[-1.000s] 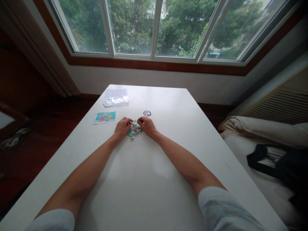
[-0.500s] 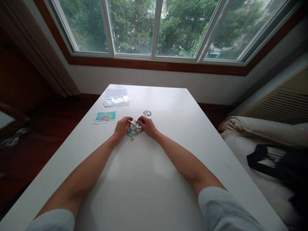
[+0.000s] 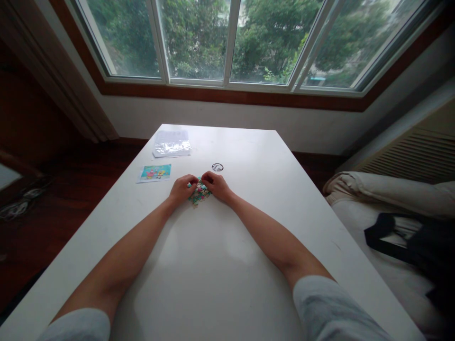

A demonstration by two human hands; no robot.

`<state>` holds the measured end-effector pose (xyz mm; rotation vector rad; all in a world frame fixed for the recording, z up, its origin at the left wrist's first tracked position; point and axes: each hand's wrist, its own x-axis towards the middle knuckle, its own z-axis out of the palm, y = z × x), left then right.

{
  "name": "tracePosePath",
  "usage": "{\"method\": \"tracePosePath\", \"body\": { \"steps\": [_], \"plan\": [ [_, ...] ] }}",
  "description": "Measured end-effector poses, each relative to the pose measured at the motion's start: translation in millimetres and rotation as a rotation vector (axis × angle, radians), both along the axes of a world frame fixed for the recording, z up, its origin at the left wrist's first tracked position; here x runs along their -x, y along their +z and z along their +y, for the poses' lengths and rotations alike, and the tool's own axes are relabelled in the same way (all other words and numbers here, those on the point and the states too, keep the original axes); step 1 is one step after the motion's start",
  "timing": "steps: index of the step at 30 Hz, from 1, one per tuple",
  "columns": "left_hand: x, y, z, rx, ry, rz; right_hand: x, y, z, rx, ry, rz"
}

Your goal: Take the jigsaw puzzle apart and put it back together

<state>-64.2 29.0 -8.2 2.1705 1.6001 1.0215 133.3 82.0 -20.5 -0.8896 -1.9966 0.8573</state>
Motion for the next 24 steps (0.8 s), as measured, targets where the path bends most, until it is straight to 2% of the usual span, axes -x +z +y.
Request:
{"method": "tracePosePath", "body": {
  "steps": [6, 10, 12, 16, 20, 24],
  "plan": [
    [7.7, 0.3, 4.3, -0.010, 0.074, 0.020, 0.7, 3.2, -4.4, 0.037, 0.036, 0.015],
    [23.1, 6.2, 9.5, 0.068, 0.113, 0.086, -2.9, 3.5, 0.7, -0.044, -0.016, 0.070],
    [30.6, 13.0, 9.6, 0.131, 0.034, 0.156, -6.3, 2.6, 6.4, -0.076, -0.105, 0.033],
    [38.6, 32.4, 0.1, 0.173, -0.224, 0.354, -13.4, 0.1, 16.4, -0.082, -0.298, -0.110],
    [36.7, 50.1, -15.5, 0.271, -0.293, 0.439, -15.6, -1.2, 18.7, -0.083, -0.398, -0.207],
    [27.6, 56.0, -25.9, 0.292, -0.301, 0.479, -14.0, 0.6, 16.3, -0.109, -0.382, -0.255]
  ]
}}
